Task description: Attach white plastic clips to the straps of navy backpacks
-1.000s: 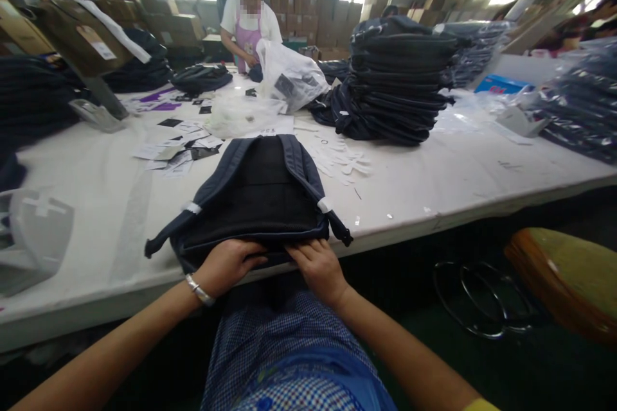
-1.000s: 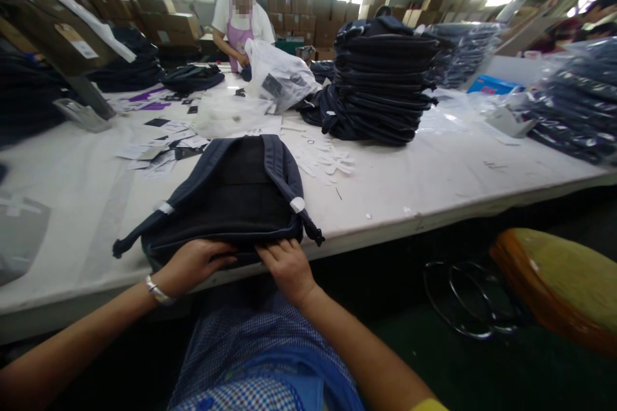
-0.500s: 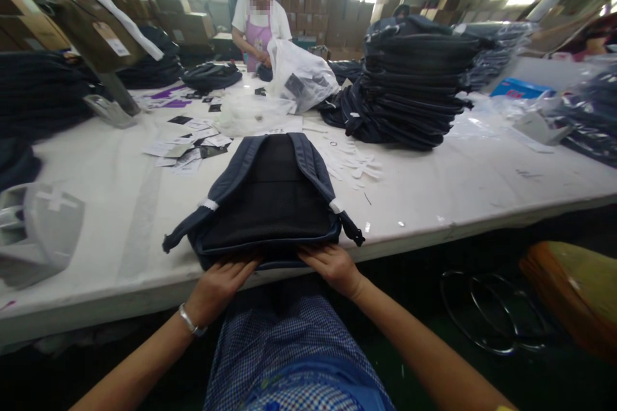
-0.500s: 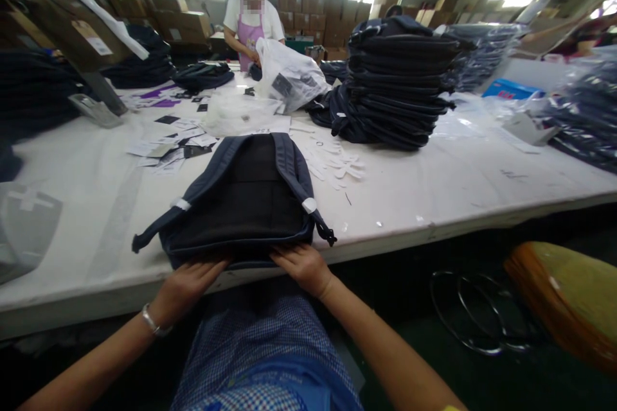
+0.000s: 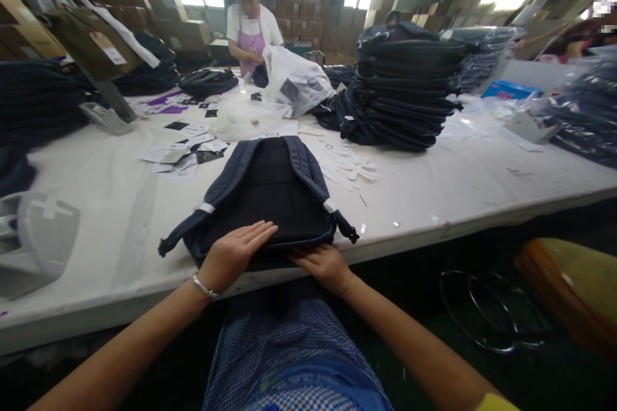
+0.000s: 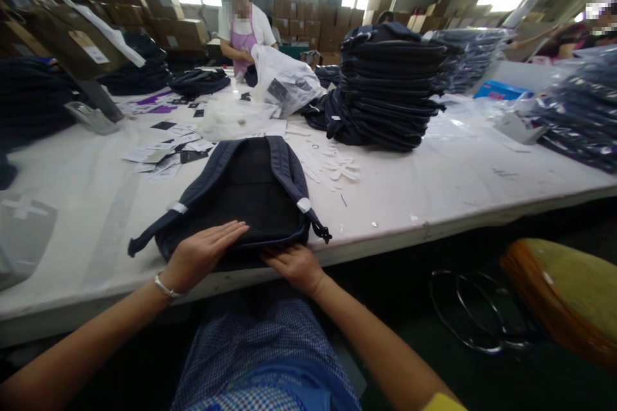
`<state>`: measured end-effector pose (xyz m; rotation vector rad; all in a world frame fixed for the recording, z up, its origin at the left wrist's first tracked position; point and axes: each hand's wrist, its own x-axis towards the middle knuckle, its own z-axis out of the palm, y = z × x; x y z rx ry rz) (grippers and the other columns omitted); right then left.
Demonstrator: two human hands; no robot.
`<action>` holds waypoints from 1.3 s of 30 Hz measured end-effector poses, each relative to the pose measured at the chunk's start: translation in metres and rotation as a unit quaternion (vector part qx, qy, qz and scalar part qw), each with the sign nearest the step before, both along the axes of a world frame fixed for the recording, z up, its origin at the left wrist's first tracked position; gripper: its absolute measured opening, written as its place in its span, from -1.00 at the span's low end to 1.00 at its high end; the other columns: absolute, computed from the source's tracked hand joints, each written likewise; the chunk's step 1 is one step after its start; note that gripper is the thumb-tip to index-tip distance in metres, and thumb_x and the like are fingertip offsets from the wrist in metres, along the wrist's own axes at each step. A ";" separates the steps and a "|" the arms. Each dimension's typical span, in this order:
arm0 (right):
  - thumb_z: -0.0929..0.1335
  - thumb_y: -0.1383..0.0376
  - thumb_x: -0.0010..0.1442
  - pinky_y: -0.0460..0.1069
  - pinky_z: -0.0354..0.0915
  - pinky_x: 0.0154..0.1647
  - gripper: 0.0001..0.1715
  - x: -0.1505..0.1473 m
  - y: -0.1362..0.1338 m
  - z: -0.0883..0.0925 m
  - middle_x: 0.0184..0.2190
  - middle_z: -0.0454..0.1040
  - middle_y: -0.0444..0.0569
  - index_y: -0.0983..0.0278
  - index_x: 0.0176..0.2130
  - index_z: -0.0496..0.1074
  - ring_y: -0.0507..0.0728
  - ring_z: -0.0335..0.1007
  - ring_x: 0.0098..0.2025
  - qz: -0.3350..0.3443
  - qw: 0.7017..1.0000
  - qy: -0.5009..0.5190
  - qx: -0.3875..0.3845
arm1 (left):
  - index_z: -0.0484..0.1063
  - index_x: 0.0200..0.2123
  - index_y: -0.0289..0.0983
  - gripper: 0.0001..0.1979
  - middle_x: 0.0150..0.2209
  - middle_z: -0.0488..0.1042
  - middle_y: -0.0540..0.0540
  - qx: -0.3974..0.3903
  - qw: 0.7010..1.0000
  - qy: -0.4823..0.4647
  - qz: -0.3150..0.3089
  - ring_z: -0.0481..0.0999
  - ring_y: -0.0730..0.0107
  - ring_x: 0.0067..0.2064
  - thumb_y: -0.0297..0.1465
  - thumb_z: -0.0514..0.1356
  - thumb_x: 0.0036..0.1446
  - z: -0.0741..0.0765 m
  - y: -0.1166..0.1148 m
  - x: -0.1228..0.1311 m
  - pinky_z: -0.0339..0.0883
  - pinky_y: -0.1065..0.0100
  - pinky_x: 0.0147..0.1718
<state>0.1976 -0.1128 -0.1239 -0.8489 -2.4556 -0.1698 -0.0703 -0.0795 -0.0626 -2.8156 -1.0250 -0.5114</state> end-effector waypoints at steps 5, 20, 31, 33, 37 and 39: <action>0.26 0.41 0.27 0.06 0.36 0.00 -0.55 0.002 0.003 -0.010 -0.08 0.54 -0.09 0.13 0.12 0.32 0.13 0.45 -0.05 0.014 1.000 0.015 0.003 | 0.07 0.26 -0.19 -0.40 0.22 0.26 -0.10 0.018 1.000 -0.011 -0.022 0.21 0.28 0.25 -0.65 -0.10 0.17 -0.023 -0.010 -0.004 0.24 0.12 0.17; 0.18 0.54 0.21 0.16 0.21 0.20 -0.48 0.042 -0.046 -0.004 -0.02 0.49 0.02 0.21 0.10 0.34 0.12 0.35 0.07 -0.215 0.955 0.201 -0.041 | 0.08 0.27 -0.13 -0.30 0.19 0.32 -0.09 0.040 0.998 0.035 -0.019 0.42 0.23 0.11 -0.61 -0.04 0.04 -0.015 -0.006 -0.003 0.37 0.19 0.04; 0.28 0.09 0.26 0.10 0.21 0.16 -0.52 0.038 0.001 0.013 0.00 0.48 0.03 0.20 0.11 0.32 0.15 0.35 0.07 -0.107 0.992 0.016 -0.057 | 0.10 0.25 -0.20 -0.34 0.22 0.28 -0.13 -0.016 1.000 0.013 -0.006 0.33 0.17 0.18 -0.54 0.07 0.04 -0.016 0.018 0.039 0.31 0.11 0.10; 0.30 0.14 0.25 0.15 0.19 0.19 -0.54 0.056 -0.012 0.009 0.00 0.48 0.06 0.22 0.11 0.32 0.17 0.37 0.06 -0.175 0.983 0.042 -0.047 | 0.05 0.27 -0.21 -0.28 0.25 0.22 -0.12 -0.021 1.000 0.016 0.003 0.24 0.18 0.24 -0.61 0.04 0.00 -0.022 0.013 0.037 0.24 0.05 0.16; 0.30 0.41 0.23 0.07 0.32 0.07 -0.65 0.055 -0.041 0.009 -0.16 0.56 0.02 0.24 0.02 0.40 0.13 0.46 -0.08 -0.233 0.962 0.138 0.025 | 0.10 0.25 -0.19 -0.24 0.25 0.21 -0.09 -0.041 0.999 0.004 0.028 0.17 0.27 0.27 -0.72 -0.03 -0.06 -0.022 -0.001 0.048 0.16 0.07 0.19; 0.31 0.46 0.19 0.09 0.29 0.13 -0.50 0.037 -0.038 0.017 -0.03 0.50 0.00 0.21 0.11 0.32 0.16 0.37 0.06 -0.137 0.985 0.103 0.026 | 0.15 0.22 -0.19 -0.34 0.23 0.26 -0.10 -0.056 0.998 -0.002 0.032 0.20 0.30 0.26 -0.68 -0.03 0.04 -0.017 -0.001 0.056 0.16 0.10 0.19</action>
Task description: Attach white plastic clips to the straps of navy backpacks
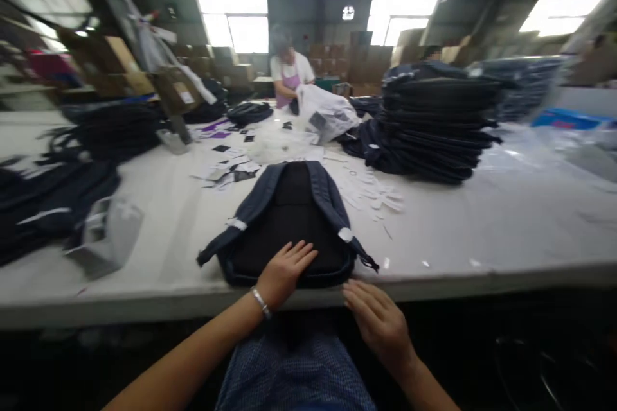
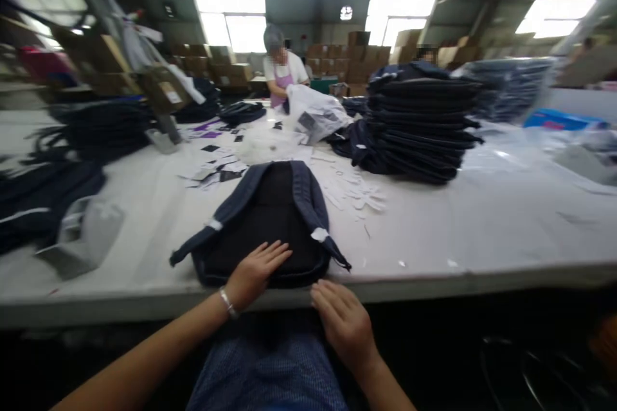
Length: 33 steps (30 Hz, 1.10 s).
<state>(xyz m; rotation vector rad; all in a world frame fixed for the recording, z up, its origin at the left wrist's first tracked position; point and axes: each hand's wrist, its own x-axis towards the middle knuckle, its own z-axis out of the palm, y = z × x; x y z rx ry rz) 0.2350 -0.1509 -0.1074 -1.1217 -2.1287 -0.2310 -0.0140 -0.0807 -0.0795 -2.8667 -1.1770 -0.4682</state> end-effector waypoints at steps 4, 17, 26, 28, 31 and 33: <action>0.26 0.54 0.09 0.19 0.29 0.13 -0.24 -0.046 0.035 0.023 0.15 0.33 0.05 0.28 0.26 0.11 0.27 0.27 0.16 0.021 0.996 -0.085 -0.037 | 0.18 0.19 -0.22 -0.52 0.18 0.33 -0.11 -0.016 0.999 -0.037 0.000 0.28 0.38 0.21 -0.53 0.00 0.19 0.010 -0.001 -0.003 0.19 0.22 0.17; 0.23 0.43 0.07 0.00 0.46 -0.10 -0.42 -0.038 0.087 0.047 -0.02 0.50 -0.16 0.11 0.07 0.36 0.15 0.49 -0.06 0.009 0.987 -0.111 -0.114 | 0.39 0.01 -0.14 -0.56 0.16 0.36 -0.04 -0.004 0.943 -0.220 0.252 0.34 0.26 0.15 -0.49 0.20 0.01 0.003 0.002 -0.155 0.24 0.19 0.13; 0.16 0.54 0.07 0.10 0.29 0.16 -0.24 -0.037 0.070 0.025 0.17 0.31 -0.12 0.13 0.23 0.17 0.16 0.25 0.19 0.061 0.988 -0.120 -0.072 | 0.42 0.03 -0.12 -0.61 -0.01 0.52 -0.03 0.008 0.944 -0.204 0.258 0.54 0.37 -0.06 -0.49 -0.01 0.20 -0.036 -0.004 -0.185 0.41 0.36 -0.06; 0.11 0.58 0.07 0.15 0.23 0.20 -0.18 -0.037 0.063 0.014 0.21 0.25 -0.12 0.12 0.27 0.09 0.17 0.15 0.25 0.071 0.987 -0.132 -0.050 | 0.45 -0.01 -0.12 -0.67 -0.05 0.55 -0.03 0.024 0.940 -0.184 0.286 0.57 0.35 -0.11 -0.42 0.03 0.21 -0.040 -0.014 -0.190 0.44 0.37 -0.14; 0.06 0.63 0.05 0.20 0.14 0.24 -0.12 -0.037 0.058 -0.002 0.24 0.21 -0.11 0.11 0.28 0.03 0.18 0.04 0.30 0.084 0.985 -0.149 -0.035 | 0.50 -0.12 -0.10 -0.73 -0.14 0.59 -0.01 0.020 0.912 -0.163 0.375 0.59 0.29 -0.20 -0.37 0.08 0.18 -0.029 -0.029 -0.185 0.46 0.35 -0.29; 0.05 0.64 0.04 0.21 0.11 0.26 -0.10 -0.039 0.058 -0.006 0.24 0.21 -0.10 0.11 0.29 0.03 0.17 0.01 0.31 0.091 0.984 -0.148 -0.037 | 0.51 -0.16 -0.13 -0.74 -0.17 0.60 -0.02 0.034 0.885 -0.174 0.431 0.59 0.26 -0.22 -0.41 0.07 0.17 -0.011 -0.037 -0.171 0.45 0.33 -0.31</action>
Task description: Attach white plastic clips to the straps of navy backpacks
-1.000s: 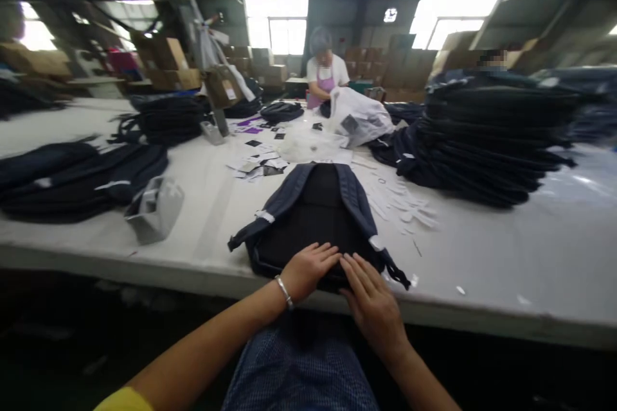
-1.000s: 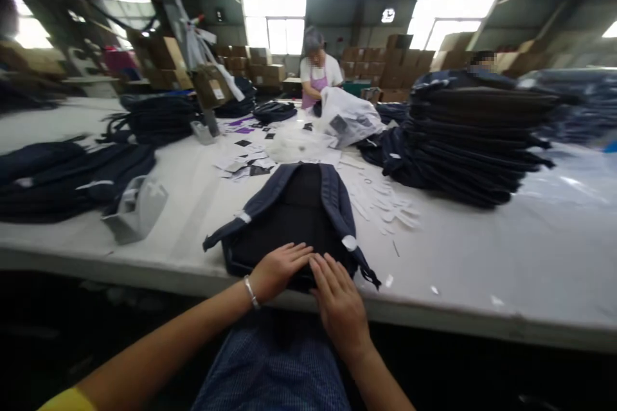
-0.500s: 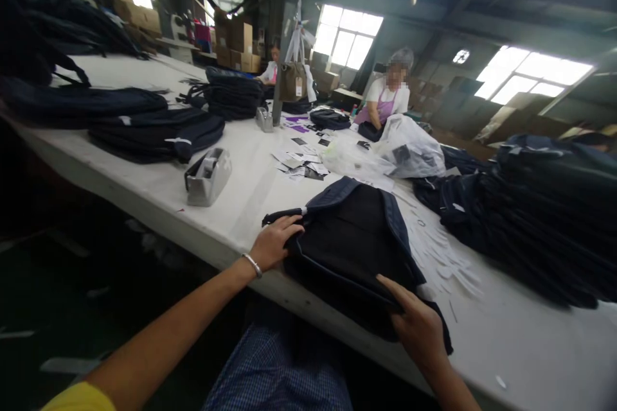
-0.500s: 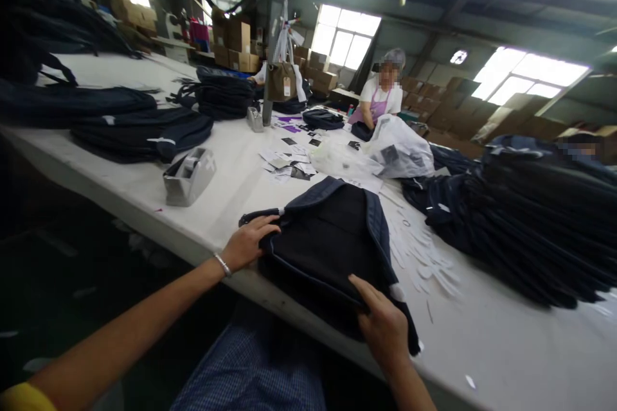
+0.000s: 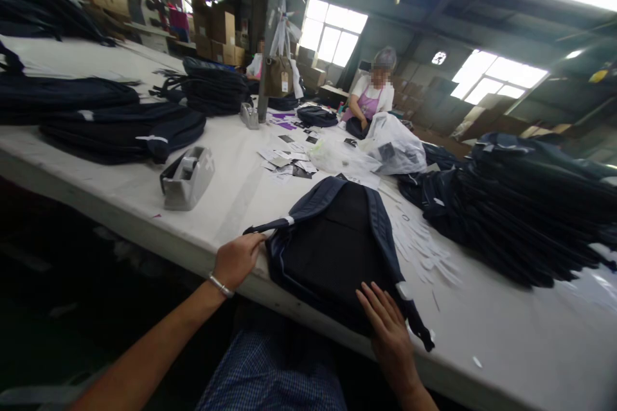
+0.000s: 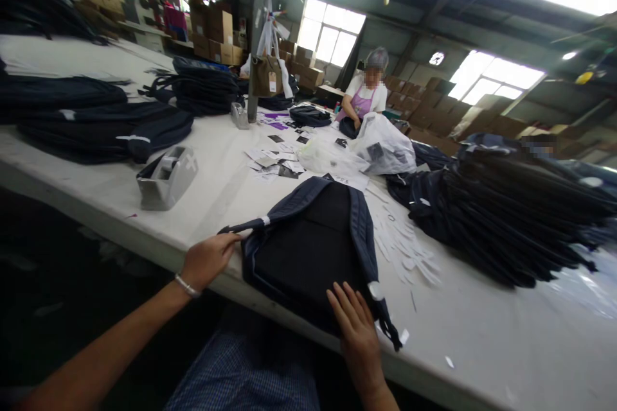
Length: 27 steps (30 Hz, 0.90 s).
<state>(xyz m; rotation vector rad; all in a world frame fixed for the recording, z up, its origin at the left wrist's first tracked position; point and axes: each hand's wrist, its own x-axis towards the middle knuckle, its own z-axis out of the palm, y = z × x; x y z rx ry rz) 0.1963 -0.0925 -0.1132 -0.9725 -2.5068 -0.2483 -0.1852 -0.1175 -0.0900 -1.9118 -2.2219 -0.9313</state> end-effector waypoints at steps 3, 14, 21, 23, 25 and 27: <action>0.05 0.65 0.01 0.21 0.10 0.27 -0.07 -0.005 0.000 0.012 0.25 0.19 -0.07 0.15 0.30 -0.03 0.14 -0.03 0.32 0.008 1.000 0.001 -0.026 | 0.47 -0.09 -0.15 -0.70 -0.09 0.56 -0.04 0.052 0.996 -0.032 -0.064 0.55 0.32 -0.12 -0.44 0.02 0.19 0.033 0.001 0.036 0.42 0.33 -0.14; 0.39 0.36 0.08 0.37 0.10 0.22 -0.09 0.001 -0.068 -0.031 0.38 -0.35 0.05 0.12 0.30 -0.04 0.39 -0.32 0.37 -0.196 0.973 0.096 -0.070 | -0.01 0.29 -0.05 -0.35 0.33 0.01 -0.14 0.053 0.924 0.180 -0.333 0.09 0.02 0.30 -0.11 0.07 0.16 -0.036 0.023 0.081 -0.06 -0.08 0.23; 0.25 0.32 0.25 0.21 0.15 0.25 -0.52 -0.007 -0.092 -0.012 0.23 0.21 -0.01 0.09 0.15 0.26 0.23 0.07 0.28 -0.185 0.911 0.341 -0.141 | 0.11 0.23 -0.08 -0.38 0.31 0.08 -0.13 0.057 0.884 0.259 -0.384 0.15 0.02 0.27 -0.13 0.11 0.10 -0.022 0.012 0.088 0.01 -0.08 0.22; 0.21 0.29 0.28 0.11 0.30 0.14 -0.63 -0.005 -0.089 -0.008 0.08 0.38 -0.02 0.11 0.06 0.35 0.17 0.30 0.14 -0.230 0.828 0.482 -0.170 | 0.16 0.17 -0.17 -0.46 0.30 0.10 -0.17 0.055 0.884 0.249 -0.393 0.19 0.08 0.26 -0.17 0.10 0.13 -0.019 0.015 0.097 0.07 0.00 0.22; 0.21 0.25 0.28 0.04 0.44 -0.07 -0.63 0.001 -0.078 -0.009 -0.05 0.47 0.01 0.18 0.06 0.34 0.15 0.45 -0.04 -0.265 0.736 0.585 -0.214 | 0.18 0.13 -0.19 -0.49 0.28 0.16 -0.18 0.048 0.879 0.240 -0.410 0.27 0.14 0.22 -0.18 0.10 0.14 -0.017 0.019 0.103 0.11 0.07 0.21; 0.23 0.25 0.24 0.00 0.47 -0.25 -0.63 0.010 -0.061 -0.010 -0.15 0.52 0.01 0.24 0.03 0.36 0.14 0.50 -0.19 -0.267 0.699 0.610 -0.260 | 0.14 0.18 -0.18 -0.41 0.24 0.24 -0.18 0.032 0.881 0.241 -0.407 0.36 0.14 0.16 -0.11 0.12 0.11 -0.010 0.022 0.109 0.19 0.10 0.17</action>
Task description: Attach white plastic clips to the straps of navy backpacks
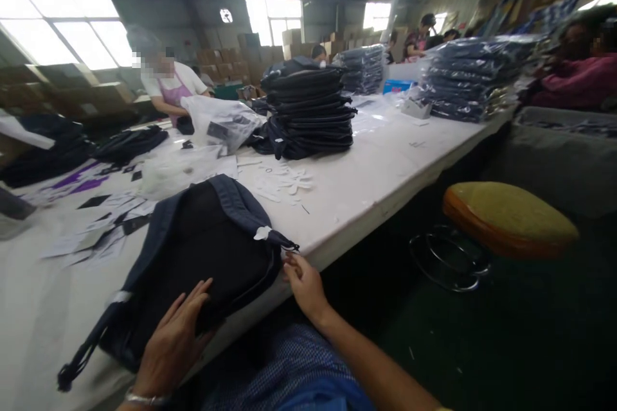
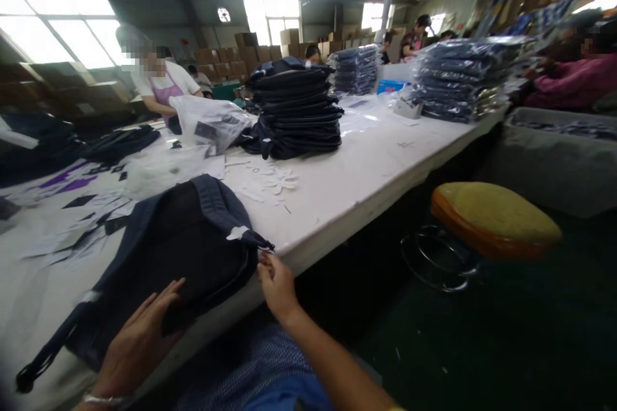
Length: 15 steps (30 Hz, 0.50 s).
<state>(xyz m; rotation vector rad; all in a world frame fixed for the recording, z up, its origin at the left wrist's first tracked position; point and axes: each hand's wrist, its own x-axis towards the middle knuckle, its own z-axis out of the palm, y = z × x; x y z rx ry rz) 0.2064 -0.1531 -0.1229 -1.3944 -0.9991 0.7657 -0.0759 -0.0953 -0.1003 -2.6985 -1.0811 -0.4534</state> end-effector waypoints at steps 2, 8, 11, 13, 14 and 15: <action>0.26 0.29 0.18 0.00 0.44 -0.26 -0.70 0.011 0.019 0.004 -0.25 0.55 -0.01 0.27 -0.10 0.45 0.14 0.51 -0.26 0.028 0.998 -0.044 -0.031 | 0.08 0.24 -0.13 -0.31 0.19 0.32 -0.15 -0.015 0.999 0.019 0.034 0.44 0.13 0.09 -0.04 0.13 0.07 0.011 0.000 0.008 0.31 0.13 0.08; 0.35 0.26 0.02 -0.02 0.37 -0.25 -0.82 0.025 0.045 0.026 -0.37 0.56 -0.08 0.23 -0.31 0.50 0.17 0.49 -0.27 0.092 0.976 -0.170 -0.098 | 0.20 0.19 0.00 -0.49 0.12 0.40 -0.05 -0.074 0.986 0.068 0.130 0.56 0.19 -0.11 -0.08 -0.01 0.19 0.051 -0.004 0.043 0.48 0.30 -0.36; 0.38 0.11 0.02 0.01 0.37 -0.19 -0.62 0.023 0.043 0.027 -0.23 0.56 -0.05 0.20 -0.15 0.48 0.19 0.48 -0.19 0.089 0.982 -0.149 -0.079 | 0.35 0.09 -0.04 -0.56 0.04 0.49 -0.02 -0.105 0.980 0.043 0.166 0.60 0.22 -0.20 -0.10 -0.05 0.21 0.062 0.006 0.047 0.45 0.34 -0.42; 0.39 0.07 0.01 0.02 0.37 -0.15 -0.55 0.022 0.042 0.026 -0.18 0.55 -0.05 0.18 -0.10 0.46 0.20 0.48 -0.15 0.093 0.982 -0.154 -0.065 | 0.45 -0.01 -0.12 -0.56 -0.08 0.56 -0.06 -0.118 0.975 0.004 0.186 0.59 0.21 -0.20 -0.07 -0.02 0.19 0.067 0.016 0.043 0.44 0.36 -0.34; 0.40 0.07 0.00 0.03 0.36 -0.14 -0.55 0.022 0.041 0.027 -0.17 0.55 -0.05 0.17 -0.10 0.46 0.21 0.47 -0.13 0.095 0.980 -0.163 -0.063 | 0.48 -0.06 -0.16 -0.55 -0.14 0.59 -0.08 -0.127 0.973 -0.017 0.194 0.59 0.21 -0.19 -0.06 0.00 0.17 0.069 0.021 0.040 0.43 0.37 -0.31; 0.41 0.07 0.00 0.03 0.36 -0.13 -0.55 0.022 0.041 0.028 -0.16 0.55 -0.06 0.16 -0.11 0.47 0.21 0.47 -0.12 0.092 0.978 -0.176 -0.062 | 0.51 -0.10 -0.19 -0.55 -0.19 0.61 -0.09 -0.136 0.970 -0.035 0.201 0.60 0.21 -0.21 -0.05 0.02 0.15 0.070 0.026 0.037 0.42 0.38 -0.29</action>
